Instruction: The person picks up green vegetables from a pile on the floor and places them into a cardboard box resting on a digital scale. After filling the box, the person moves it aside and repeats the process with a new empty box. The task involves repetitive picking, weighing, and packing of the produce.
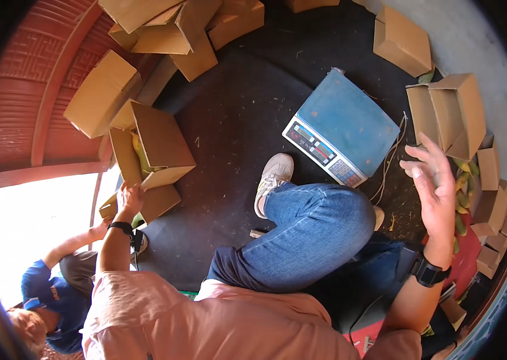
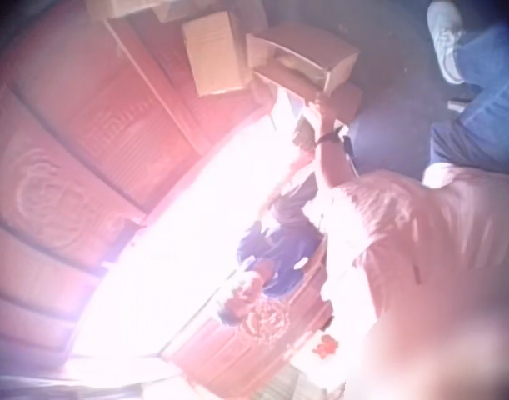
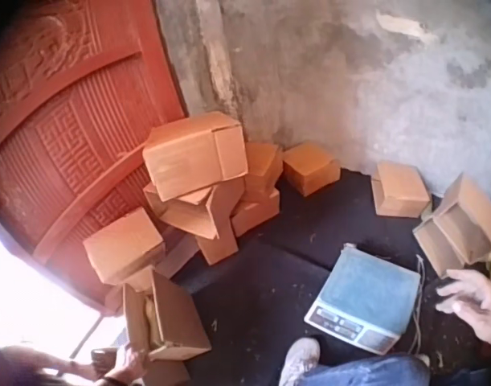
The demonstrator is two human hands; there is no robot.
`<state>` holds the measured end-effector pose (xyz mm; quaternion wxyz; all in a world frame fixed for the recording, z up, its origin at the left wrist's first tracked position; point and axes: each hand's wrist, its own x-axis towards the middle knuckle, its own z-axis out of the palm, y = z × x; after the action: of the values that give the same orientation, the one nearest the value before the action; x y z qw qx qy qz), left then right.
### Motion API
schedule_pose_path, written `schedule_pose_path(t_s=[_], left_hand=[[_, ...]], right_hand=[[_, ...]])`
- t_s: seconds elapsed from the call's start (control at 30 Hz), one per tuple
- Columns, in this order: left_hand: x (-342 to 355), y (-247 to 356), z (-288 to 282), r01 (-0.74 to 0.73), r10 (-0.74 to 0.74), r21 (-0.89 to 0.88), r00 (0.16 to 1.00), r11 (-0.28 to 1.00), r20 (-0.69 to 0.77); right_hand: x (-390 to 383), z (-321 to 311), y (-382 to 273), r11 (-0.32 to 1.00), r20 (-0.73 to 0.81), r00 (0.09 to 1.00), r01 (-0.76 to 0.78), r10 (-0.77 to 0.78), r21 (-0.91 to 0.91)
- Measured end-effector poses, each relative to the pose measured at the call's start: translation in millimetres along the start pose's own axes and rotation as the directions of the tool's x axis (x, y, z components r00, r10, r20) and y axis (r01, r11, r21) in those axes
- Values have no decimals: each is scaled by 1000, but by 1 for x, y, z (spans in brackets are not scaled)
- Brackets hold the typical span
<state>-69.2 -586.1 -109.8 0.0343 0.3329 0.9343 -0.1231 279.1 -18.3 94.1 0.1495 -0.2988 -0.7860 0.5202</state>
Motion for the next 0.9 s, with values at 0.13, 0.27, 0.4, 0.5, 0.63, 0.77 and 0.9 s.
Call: schedule_pose_path(t_s=[0.13,0.27,0.4,0.5,0.63,0.77,0.9], left_hand=[[-25,19,-17,92,-59,-171,980,981,192],[-80,45,-10,9,-1,-35,975,999,220],[-131,63,-20,77,-60,-45,952,996,300],[-188,47,-1,108,-72,-122,961,987,266],[-243,43,-4,56,-32,-55,928,997,370],[-275,35,5,-90,103,-52,916,995,388],[-238,47,16,-95,137,-113,873,989,468]], right_hand=[[-3,-2,-2,1000,-11,1000,0,-1,-12],[-4,0,-3,1000,1,1000,11,-11,2],[-4,3,-5,1000,26,1000,2,-1,-6],[-5,9,-9,1000,69,998,11,-11,-14],[-9,13,-11,1000,83,997,-6,6,1],[-11,10,-4,999,87,996,-4,1,32],[-15,4,0,994,108,991,83,-76,-67]])
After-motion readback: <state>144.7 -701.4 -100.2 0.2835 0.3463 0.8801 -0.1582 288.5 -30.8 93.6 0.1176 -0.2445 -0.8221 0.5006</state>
